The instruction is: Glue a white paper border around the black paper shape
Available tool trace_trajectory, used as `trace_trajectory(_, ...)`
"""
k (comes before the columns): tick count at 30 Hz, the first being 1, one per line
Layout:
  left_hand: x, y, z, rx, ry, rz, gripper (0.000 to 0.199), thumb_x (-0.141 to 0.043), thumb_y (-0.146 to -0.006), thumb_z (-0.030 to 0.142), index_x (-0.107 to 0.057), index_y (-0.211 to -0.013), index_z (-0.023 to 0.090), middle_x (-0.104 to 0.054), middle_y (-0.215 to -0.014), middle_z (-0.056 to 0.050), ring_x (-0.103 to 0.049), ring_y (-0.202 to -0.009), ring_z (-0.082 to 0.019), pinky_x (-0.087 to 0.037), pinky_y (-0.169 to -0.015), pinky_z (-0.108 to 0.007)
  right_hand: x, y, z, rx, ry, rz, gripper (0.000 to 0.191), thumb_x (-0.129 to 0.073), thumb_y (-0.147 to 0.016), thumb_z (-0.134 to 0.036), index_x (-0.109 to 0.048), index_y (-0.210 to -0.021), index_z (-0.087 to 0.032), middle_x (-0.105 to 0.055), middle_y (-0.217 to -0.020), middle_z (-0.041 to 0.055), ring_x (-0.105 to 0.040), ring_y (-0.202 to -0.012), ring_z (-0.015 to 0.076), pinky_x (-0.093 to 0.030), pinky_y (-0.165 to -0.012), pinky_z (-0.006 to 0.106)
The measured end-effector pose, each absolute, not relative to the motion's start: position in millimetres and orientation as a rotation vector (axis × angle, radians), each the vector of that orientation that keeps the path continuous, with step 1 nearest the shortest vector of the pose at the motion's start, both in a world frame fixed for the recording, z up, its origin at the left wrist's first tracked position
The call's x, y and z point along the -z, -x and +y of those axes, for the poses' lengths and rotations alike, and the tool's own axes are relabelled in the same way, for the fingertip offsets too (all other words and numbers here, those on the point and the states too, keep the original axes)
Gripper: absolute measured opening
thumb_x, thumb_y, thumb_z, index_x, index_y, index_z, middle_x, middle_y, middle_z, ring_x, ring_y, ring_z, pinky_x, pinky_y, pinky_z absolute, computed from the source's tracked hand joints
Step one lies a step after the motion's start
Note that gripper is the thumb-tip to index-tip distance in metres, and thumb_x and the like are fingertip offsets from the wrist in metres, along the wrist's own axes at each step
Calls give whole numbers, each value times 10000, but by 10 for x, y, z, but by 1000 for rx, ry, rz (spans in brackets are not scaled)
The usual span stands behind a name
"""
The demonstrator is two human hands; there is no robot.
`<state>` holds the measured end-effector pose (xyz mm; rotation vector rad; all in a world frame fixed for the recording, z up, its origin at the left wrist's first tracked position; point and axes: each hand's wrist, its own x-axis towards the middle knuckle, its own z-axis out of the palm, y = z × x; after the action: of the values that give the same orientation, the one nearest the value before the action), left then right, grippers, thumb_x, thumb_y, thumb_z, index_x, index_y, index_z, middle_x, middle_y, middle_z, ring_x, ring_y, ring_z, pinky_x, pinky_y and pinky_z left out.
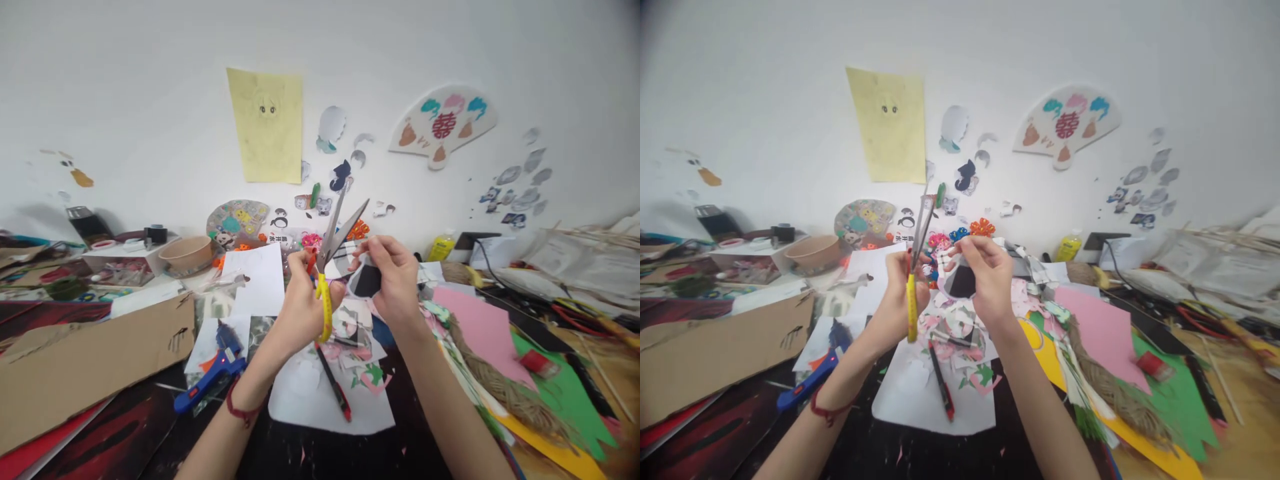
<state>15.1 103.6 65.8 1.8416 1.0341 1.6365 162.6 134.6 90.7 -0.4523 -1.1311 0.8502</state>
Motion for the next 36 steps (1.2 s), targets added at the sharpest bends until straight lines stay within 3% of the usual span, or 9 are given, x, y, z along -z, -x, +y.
trace_trajectory(5,-576,-466,1150,-1587,-1710,1031,370,-632,-883,383,-358,-1074,224,-491,-849,15,-508,-694,-144,-420,-667,-286,-939,-1676,1444,-656,543,-1073,222,-717,-832,-408,-651,-846,-196,-613,-620,-34,-545,-452,91,-403,-421,219)
trace_trajectory(10,-219,-563,1122,-1512,-1504,1093,303,-613,-907,401,-362,-957,239,-492,-773,46,-472,-607,-117,-385,-588,-251,-622,-1611,1815,-627,734,-968,310,-666,-836,-497,-607,-812,-193,-572,-619,-31,-497,-451,88,-346,-417,229)
trace_trajectory(15,-132,-439,1133,-1507,-1464,1200,315,-670,-877,385,-409,-965,232,-569,-943,2,-527,-729,-125,-407,-660,-254,-578,-1695,2009,-761,805,-1088,438,-606,-847,-578,-641,-683,-174,-557,-514,-21,-487,-424,91,-351,-432,230)
trace_trajectory(18,-203,-374,1080,-1496,-1500,1158,285,-654,-892,387,-427,-962,229,-609,-1031,-17,-544,-751,-123,-419,-675,-258,-698,-1913,1846,-741,840,-1540,378,-622,-871,-451,-684,-631,-166,-617,-532,3,-559,-512,114,-420,-542,246)
trace_trajectory(22,-314,-284,957,-1502,-1540,1169,260,-647,-897,389,-460,-968,222,-618,-998,-20,-529,-706,-117,-413,-635,-256,-552,-2180,1419,-748,991,-2386,82,-721,-794,-269,-763,-810,-201,-687,-659,-11,-608,-607,143,-407,-590,255)
trace_trajectory(24,-355,-238,906,-1522,-1570,1179,233,-630,-908,381,-470,-956,219,-612,-961,-19,-530,-704,-120,-416,-631,-258,-324,-2254,1221,-869,902,-2708,136,-719,-799,-215,-760,-928,-214,-730,-845,16,-648,-757,172,-424,-683,273)
trace_trajectory(26,-382,-203,869,-1534,-1600,1183,212,-619,-914,370,-474,-944,219,-605,-939,-16,-514,-686,-117,-413,-618,-258,-88,-2296,1079,-833,812,-2881,216,-731,-809,-260,-729,-1021,-217,-710,-953,41,-638,-929,222,-409,-769,303)
trace_trajectory(29,-397,-181,821,-1530,-1618,1172,197,-614,-917,362,-477,-936,222,-594,-914,-4,-488,-659,-109,-408,-601,-254,146,-2318,978,-683,835,-2986,318,-756,-788,-367,-681,-1069,-238,-660,-1032,53,-587,-1033,265,-372,-799,331)
trace_trajectory(36,-352,-169,706,-1481,-1548,1107,197,-624,-908,349,-476,-928,221,-588,-880,7,-462,-625,-98,-383,-563,-242,181,-2321,1046,-676,838,-3032,294,-807,-722,-388,-643,-862,-189,-618,-916,27,-562,-908,227,-355,-752,304)
